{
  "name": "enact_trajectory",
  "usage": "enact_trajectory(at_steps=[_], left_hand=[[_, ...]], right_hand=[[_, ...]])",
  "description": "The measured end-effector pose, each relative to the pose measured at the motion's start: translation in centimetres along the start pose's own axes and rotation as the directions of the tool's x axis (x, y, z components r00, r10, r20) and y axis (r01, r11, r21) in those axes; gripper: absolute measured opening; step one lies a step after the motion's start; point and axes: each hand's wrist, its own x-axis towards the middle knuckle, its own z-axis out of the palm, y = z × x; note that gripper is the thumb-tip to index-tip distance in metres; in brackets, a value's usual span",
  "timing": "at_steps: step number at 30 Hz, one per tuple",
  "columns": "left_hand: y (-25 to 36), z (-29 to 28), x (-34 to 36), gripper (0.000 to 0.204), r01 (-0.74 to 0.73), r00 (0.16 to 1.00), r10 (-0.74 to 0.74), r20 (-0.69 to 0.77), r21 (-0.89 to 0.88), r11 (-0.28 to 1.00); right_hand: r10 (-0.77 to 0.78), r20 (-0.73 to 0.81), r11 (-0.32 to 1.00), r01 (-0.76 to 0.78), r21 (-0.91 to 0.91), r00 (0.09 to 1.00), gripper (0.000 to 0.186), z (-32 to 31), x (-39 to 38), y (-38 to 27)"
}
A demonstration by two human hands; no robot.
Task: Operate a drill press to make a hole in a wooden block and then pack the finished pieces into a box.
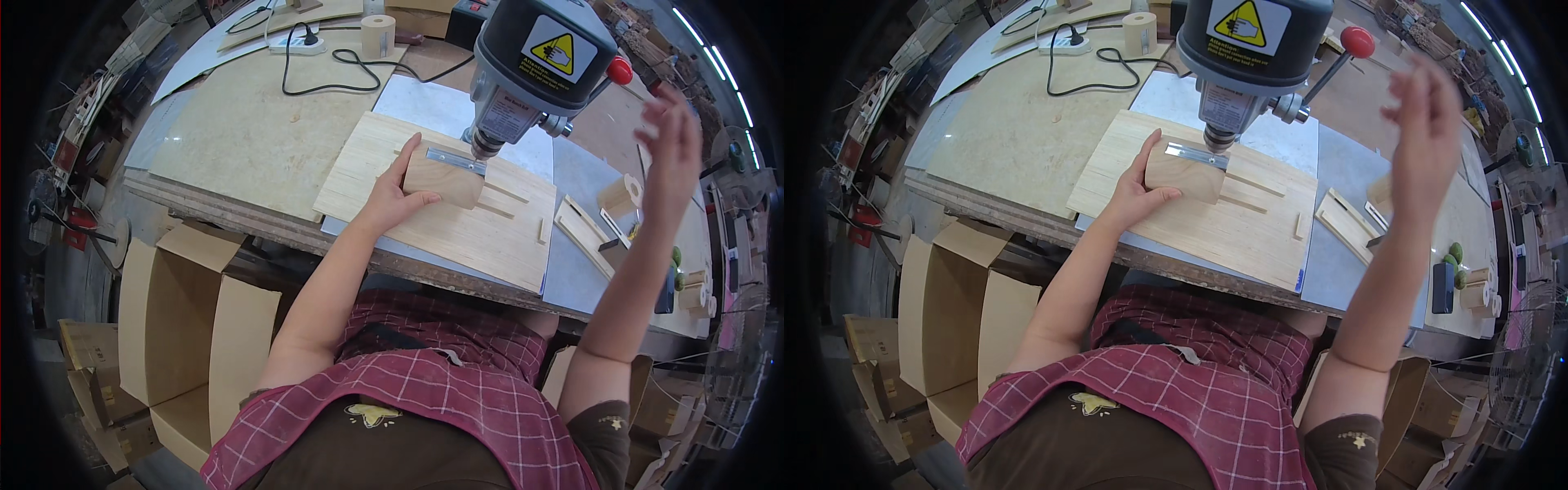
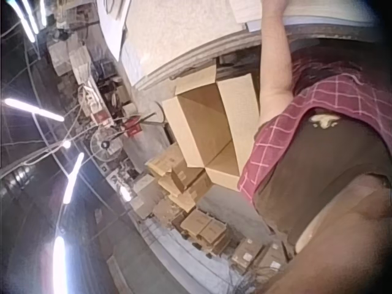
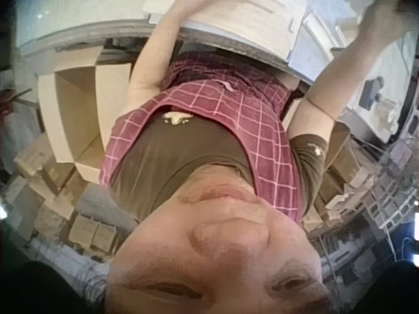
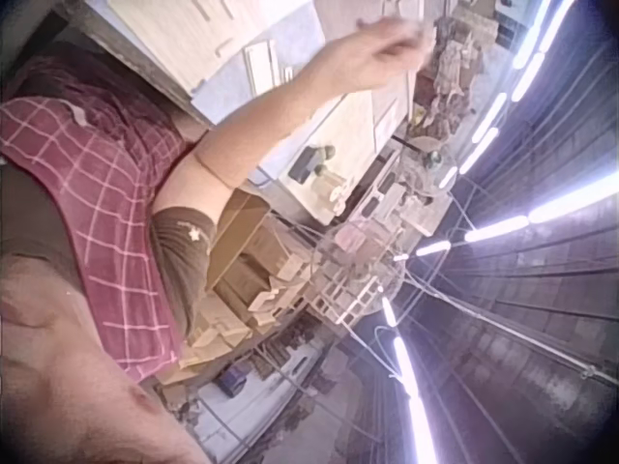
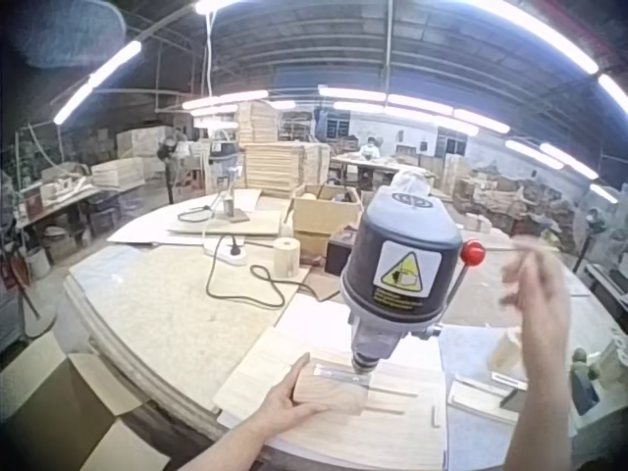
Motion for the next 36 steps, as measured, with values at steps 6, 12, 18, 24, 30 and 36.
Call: enact_trajectory(at_steps=[6, 12, 18, 24, 30, 36], left_hand=[[-0.5, 0.0, 0.1, 0.093, -0.016, 1.000, 0.016, 0.006, 0.003, 1.000], [-0.5, 0.1, 0.2, 0.094, -0.012, 1.000, 0.012, 0.016, -0.002, 1.000], [-0.4, 0.0, 0.3, 0.094, -0.030, 0.999, 0.029, 0.019, 0.026, 0.999], [-0.7, -0.2, 0.2, 0.094, -0.030, 0.999, 0.030, 0.016, 0.009, 1.000], [-0.9, -0.1, 0.2, 0.095, -0.009, 1.000, 0.008, 0.007, 0.022, 1.000], [-0.9, -0.1, 0.3, 0.095, -0.013, 1.000, 0.012, 0.012, 0.032, 0.999]], right_hand=[[0.128, 0.192, 0.935, -0.054, -0.350, 0.973, 0.066, 3.1, 6.0, -0.7], [0.080, 0.268, 0.881, 0.058, -0.470, 0.960, 0.051, 3.8, 6.4, 0.9], [0.011, 0.179, 0.847, 0.086, -0.524, 0.984, 0.044, 3.9, 4.7, -1.1], [-0.108, 0.162, 0.923, 0.159, -0.350, 0.981, 0.029, 3.7, 2.2, -2.3], [-0.160, 0.197, 0.938, 0.211, -0.274, 0.967, 0.023, 3.2, 0.1, -3.7], [-0.161, 0.207, 0.952, 0.208, -0.227, 0.965, 0.017, 3.0, -1.8, -4.3]])
